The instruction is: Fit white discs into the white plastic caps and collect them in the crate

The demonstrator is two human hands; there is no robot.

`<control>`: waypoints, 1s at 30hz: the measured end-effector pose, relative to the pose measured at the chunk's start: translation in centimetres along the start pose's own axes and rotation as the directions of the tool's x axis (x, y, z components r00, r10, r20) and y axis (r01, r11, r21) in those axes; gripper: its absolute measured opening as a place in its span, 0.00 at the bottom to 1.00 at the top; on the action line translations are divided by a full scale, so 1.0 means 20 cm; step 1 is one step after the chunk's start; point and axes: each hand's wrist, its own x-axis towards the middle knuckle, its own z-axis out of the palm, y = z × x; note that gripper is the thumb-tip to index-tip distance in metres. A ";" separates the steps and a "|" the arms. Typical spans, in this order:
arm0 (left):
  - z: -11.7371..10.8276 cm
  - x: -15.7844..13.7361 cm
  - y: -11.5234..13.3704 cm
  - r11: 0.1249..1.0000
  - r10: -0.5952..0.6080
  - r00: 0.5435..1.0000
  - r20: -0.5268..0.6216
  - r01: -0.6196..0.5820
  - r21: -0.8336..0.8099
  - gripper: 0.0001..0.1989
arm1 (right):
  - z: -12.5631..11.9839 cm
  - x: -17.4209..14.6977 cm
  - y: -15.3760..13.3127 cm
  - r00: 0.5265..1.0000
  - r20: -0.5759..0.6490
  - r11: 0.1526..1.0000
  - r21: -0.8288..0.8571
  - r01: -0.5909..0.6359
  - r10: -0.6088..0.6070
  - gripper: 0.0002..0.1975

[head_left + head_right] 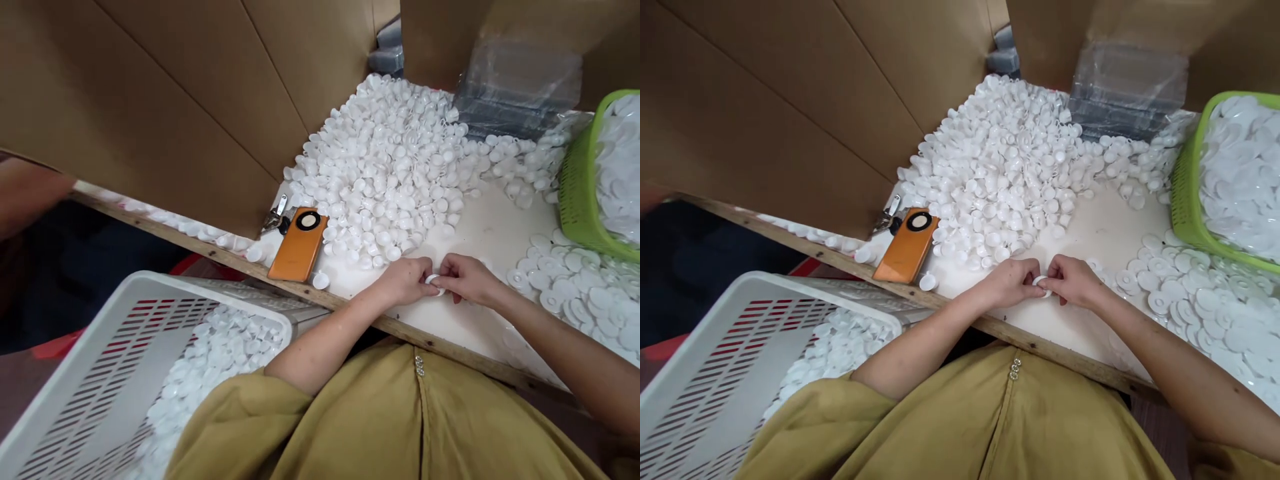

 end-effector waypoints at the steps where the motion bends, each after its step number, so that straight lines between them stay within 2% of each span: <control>1: 0.00 -0.02 0.01 0.998 0.003 1.000 -0.021 -0.005 -0.062 0.10 | 0.00 -0.02 0.01 0.999 -0.004 0.999 -0.007 0.044 -0.044 0.10; 3: -0.03 -0.12 0.01 0.984 0.021 0.996 -0.084 -0.036 -0.177 0.09 | -0.01 -0.05 0.03 0.991 -0.020 0.991 -0.017 0.130 -0.131 0.11; 5: -0.12 -0.31 -0.04 0.977 -0.008 0.987 -0.162 -0.027 -0.213 0.08 | -0.05 -0.08 0.07 0.971 -0.134 0.979 -0.076 0.188 -0.196 0.11; 7: -0.24 -0.58 -0.15 0.983 -0.120 0.970 -0.214 0.087 -0.159 0.09 | -0.12 -0.10 0.14 0.913 -0.324 0.957 -0.224 0.182 -0.249 0.09; 9: -0.37 -0.88 -0.32 0.956 -0.294 0.937 -0.188 0.286 -0.070 0.12 | -0.20 -0.10 0.21 0.857 -0.435 0.920 -0.378 0.106 -0.278 0.07; 10: -0.43 -1.03 -0.42 0.914 -0.401 0.903 -0.152 0.405 -0.006 0.12 | -0.23 -0.09 0.24 0.852 -0.446 0.901 -0.429 0.065 -0.274 0.07; 11: -0.47 -1.17 -0.51 0.842 -0.520 0.841 -0.151 0.534 0.072 0.13 | -0.25 -0.09 0.26 0.861 -0.438 0.886 -0.463 0.032 -0.259 0.07; 12: -0.49 -1.28 -0.59 0.743 -0.630 0.758 -0.171 0.652 0.151 0.12 | -0.26 -0.08 0.28 0.873 -0.423 0.873 -0.489 0.007 -0.244 0.09; 13: -0.50 -1.36 -0.65 0.651 -0.701 0.682 -0.209 0.731 0.204 0.12 | -0.26 -0.08 0.30 0.881 -0.410 0.857 -0.515 -0.011 -0.236 0.11; 14: -0.49 -1.40 -0.69 0.587 -0.731 0.629 -0.263 0.777 0.228 0.12 | -0.26 -0.07 0.30 0.886 -0.399 0.836 -0.549 -0.022 -0.238 0.13; 15: -0.48 -1.41 -0.70 0.568 -0.722 0.612 -0.322 0.791 0.227 0.13 | -0.25 -0.07 0.30 0.887 -0.387 0.807 -0.590 -0.029 -0.251 0.15; 16: -0.45 -1.38 -0.69 0.598 -0.677 0.629 -0.383 0.773 0.211 0.15 | -0.24 -0.08 0.29 0.887 -0.377 0.773 -0.633 -0.037 -0.266 0.16; 18: -0.38 -1.23 -0.59 0.728 -0.495 0.703 -0.511 0.656 0.198 0.18 | -0.21 -0.09 0.27 0.887 -0.352 0.700 -0.712 -0.047 -0.298 0.15; 20: -0.30 -0.97 -0.45 0.838 -0.251 0.757 -0.603 0.482 0.257 0.17 | -0.20 -0.10 0.25 0.887 -0.323 0.630 -0.775 -0.048 -0.330 0.12; 22: -0.22 -0.68 -0.29 0.885 -0.011 0.788 -0.616 0.294 0.361 0.13 | -0.20 -0.11 0.24 0.872 -0.313 0.568 -0.821 -0.050 -0.375 0.12; 24: -0.16 -0.42 -0.16 0.850 0.164 0.807 -0.567 0.175 0.496 0.11 | -0.20 -0.12 0.25 0.837 -0.330 0.545 -0.837 -0.045 -0.438 0.14; 26: -0.13 -0.22 -0.07 0.770 0.251 0.841 -0.479 0.127 0.626 0.14 | -0.20 -0.12 0.26 0.787 -0.367 0.592 -0.806 -0.003 -0.495 0.14; 28: -0.13 -0.09 -0.02 0.695 0.257 0.886 -0.386 0.108 0.710 0.13 | -0.19 -0.12 0.28 0.737 -0.416 0.669 -0.740 0.066 -0.533 0.13; 30: -0.15 -0.02 0.01 0.660 0.228 0.922 -0.311 0.088 0.746 0.10 | -0.18 -0.11 0.29 0.697 -0.463 0.734 -0.666 0.134 -0.548 0.13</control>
